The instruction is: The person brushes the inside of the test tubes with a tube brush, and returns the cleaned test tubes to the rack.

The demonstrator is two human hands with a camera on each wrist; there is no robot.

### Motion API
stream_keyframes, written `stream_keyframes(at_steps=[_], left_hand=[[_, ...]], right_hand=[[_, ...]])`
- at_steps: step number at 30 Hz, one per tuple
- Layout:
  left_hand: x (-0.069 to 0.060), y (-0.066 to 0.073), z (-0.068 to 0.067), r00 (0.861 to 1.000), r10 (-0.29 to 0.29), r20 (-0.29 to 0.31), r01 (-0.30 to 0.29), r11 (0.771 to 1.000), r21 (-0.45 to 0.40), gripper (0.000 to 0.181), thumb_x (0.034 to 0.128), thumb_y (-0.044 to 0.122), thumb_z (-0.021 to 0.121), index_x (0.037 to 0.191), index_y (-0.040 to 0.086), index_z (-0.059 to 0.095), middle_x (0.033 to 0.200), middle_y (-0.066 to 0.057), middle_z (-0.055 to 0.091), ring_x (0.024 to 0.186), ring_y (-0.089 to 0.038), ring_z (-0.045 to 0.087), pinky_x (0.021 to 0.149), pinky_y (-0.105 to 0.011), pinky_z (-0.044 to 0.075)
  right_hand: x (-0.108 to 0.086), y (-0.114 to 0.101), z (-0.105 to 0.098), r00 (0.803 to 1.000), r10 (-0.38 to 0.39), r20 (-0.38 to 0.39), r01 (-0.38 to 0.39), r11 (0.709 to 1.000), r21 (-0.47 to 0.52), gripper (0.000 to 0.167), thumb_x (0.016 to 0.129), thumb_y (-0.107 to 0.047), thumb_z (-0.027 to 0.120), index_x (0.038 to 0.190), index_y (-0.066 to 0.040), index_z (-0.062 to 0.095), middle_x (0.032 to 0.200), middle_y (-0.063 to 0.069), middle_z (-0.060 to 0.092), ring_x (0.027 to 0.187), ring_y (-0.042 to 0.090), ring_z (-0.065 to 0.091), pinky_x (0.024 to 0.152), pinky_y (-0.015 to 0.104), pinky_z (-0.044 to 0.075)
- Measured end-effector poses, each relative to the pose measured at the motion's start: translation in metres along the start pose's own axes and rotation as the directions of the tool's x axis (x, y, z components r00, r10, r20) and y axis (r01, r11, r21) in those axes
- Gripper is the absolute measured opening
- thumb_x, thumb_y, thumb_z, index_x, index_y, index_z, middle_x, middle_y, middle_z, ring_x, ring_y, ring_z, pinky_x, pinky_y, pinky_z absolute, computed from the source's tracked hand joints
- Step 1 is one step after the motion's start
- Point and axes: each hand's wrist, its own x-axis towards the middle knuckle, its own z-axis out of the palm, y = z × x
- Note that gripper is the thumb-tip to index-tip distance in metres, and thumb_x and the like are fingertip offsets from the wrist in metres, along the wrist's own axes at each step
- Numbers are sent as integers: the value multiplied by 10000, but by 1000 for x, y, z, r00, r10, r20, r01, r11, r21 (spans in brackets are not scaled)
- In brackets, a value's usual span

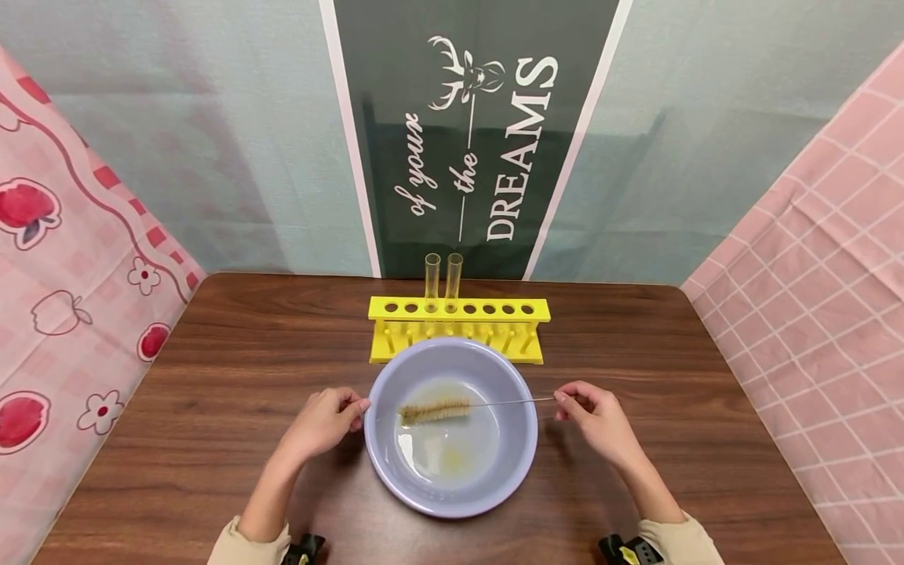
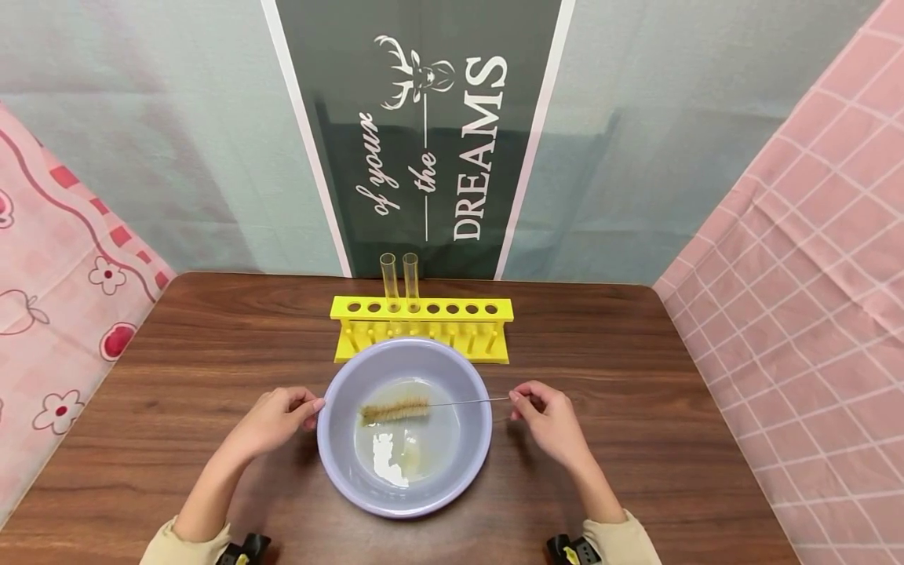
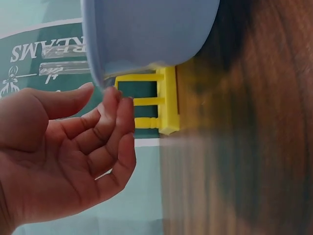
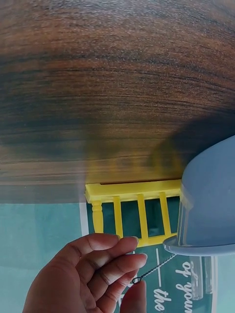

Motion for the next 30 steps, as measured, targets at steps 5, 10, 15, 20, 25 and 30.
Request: stream_keyframes(at_steps=[5,10,15,20,25,30], left_hand=[[5,2,-12,999,19,-42,-16,996,84,168,882,182,574,787,54,626,648,0,537,596,-136,462,566,-294,387],[13,10,-27,995,61,-75,-51,990,129,188,876,210,594,908,32,644,732,-20,575,674,-164,502,620,-325,413],[27,26,-38,990,102,-99,-90,989,120,211,871,202,606,953,9,634,799,-67,616,721,-199,544,657,-364,448],[47,44,-42,984,131,-119,-120,989,89,249,876,186,599,1018,-17,617,882,-118,639,799,-243,584,727,-401,466],[67,62,-40,977,170,-125,-159,983,91,282,876,189,595,1071,-15,605,899,-132,651,819,-255,601,740,-397,458],[87,77,-38,981,157,-112,-150,986,71,309,875,187,600,1116,-7,587,933,-122,638,856,-254,582,762,-387,448]], right_hand=[[0,0,0,1000,25,-4,-25,1000,-10,140,896,-82,561,902,45,620,652,48,596,624,157,580,593,271,468],[2,2,1,998,60,5,-60,998,-33,144,897,-100,565,913,29,627,664,50,599,638,157,572,584,273,457],[2,-2,2,998,57,16,-56,998,-40,178,900,-132,566,913,35,627,663,42,597,645,190,571,569,248,439],[1,-2,2,998,61,22,-60,997,-38,189,899,-138,568,907,42,627,661,42,595,656,227,576,577,254,447],[2,-2,3,997,76,21,-76,997,-34,175,896,-133,572,915,30,632,670,46,599,656,201,567,575,244,434],[2,-1,4,997,68,30,-67,997,-38,172,895,-137,574,906,25,633,670,48,600,662,216,573,585,248,442]])
